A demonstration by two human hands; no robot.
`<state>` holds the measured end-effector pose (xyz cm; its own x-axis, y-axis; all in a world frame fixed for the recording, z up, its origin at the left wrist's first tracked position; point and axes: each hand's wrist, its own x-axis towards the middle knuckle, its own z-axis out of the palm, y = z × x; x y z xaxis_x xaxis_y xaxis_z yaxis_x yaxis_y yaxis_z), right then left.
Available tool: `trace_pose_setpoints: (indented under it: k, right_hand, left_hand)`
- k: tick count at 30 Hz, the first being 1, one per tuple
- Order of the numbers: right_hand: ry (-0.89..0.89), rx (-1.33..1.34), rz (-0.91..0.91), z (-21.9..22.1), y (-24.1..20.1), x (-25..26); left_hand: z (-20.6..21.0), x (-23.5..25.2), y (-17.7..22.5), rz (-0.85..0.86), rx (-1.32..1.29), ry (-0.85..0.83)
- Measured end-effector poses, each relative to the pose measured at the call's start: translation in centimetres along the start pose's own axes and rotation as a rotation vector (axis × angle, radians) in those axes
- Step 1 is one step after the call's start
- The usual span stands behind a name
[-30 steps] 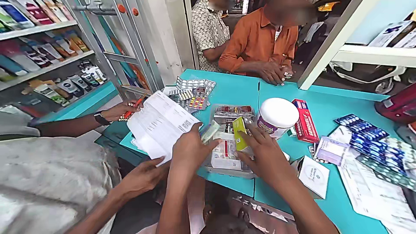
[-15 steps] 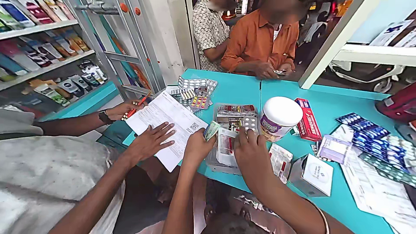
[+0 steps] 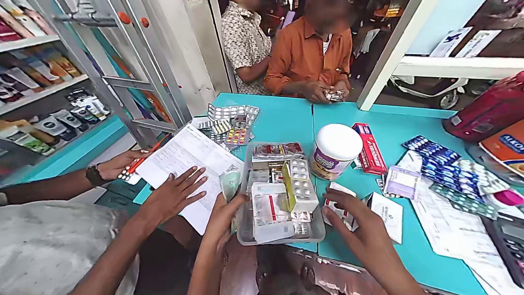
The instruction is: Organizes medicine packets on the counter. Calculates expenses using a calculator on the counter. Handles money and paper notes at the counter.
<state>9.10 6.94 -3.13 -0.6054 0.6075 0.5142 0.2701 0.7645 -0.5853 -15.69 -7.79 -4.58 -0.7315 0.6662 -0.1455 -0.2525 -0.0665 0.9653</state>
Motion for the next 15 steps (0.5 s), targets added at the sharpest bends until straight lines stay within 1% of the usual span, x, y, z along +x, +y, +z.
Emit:
trace_pose_setpoints:
  k: [3,6,8,9,11,13,14,15]
  right_hand:
    - [-0.062,0.037,0.029,0.8,-0.6,-1.2]
    - [-0.152,0.164,0.15,1.1,-1.7,-2.1]
    - [-0.189,0.256,0.202,1.2,-2.0,-2.1]
    - [-0.188,0.286,0.206,1.3,-1.9,-2.1]
    - [-0.178,0.316,0.209,1.3,-2.0,-2.1]
    - [-0.17,0.319,0.199,1.1,-2.2,-2.0]
    - [-0.175,0.332,0.203,1.0,-2.4,-2.0]
    - [-0.193,0.359,0.216,0.9,-2.5,-2.1]
  left_hand:
    - [-0.9,-1.2,0.0,0.028,0.076,-0.005]
    - [-1.6,-2.2,-0.9,0.017,0.169,-0.054]
    - [-2.9,-1.8,-2.8,0.029,0.184,-0.097]
    - [-4.0,-1.3,-4.4,0.055,0.153,-0.117]
    - [-5.2,-0.8,-6.1,0.111,0.122,-0.107]
    - [-6.7,0.3,-5.6,0.161,0.115,-0.087]
    - [-7.5,0.9,-3.5,0.114,0.165,-0.108]
    - [-8.1,1.4,-2.2,0.105,0.198,-0.127]
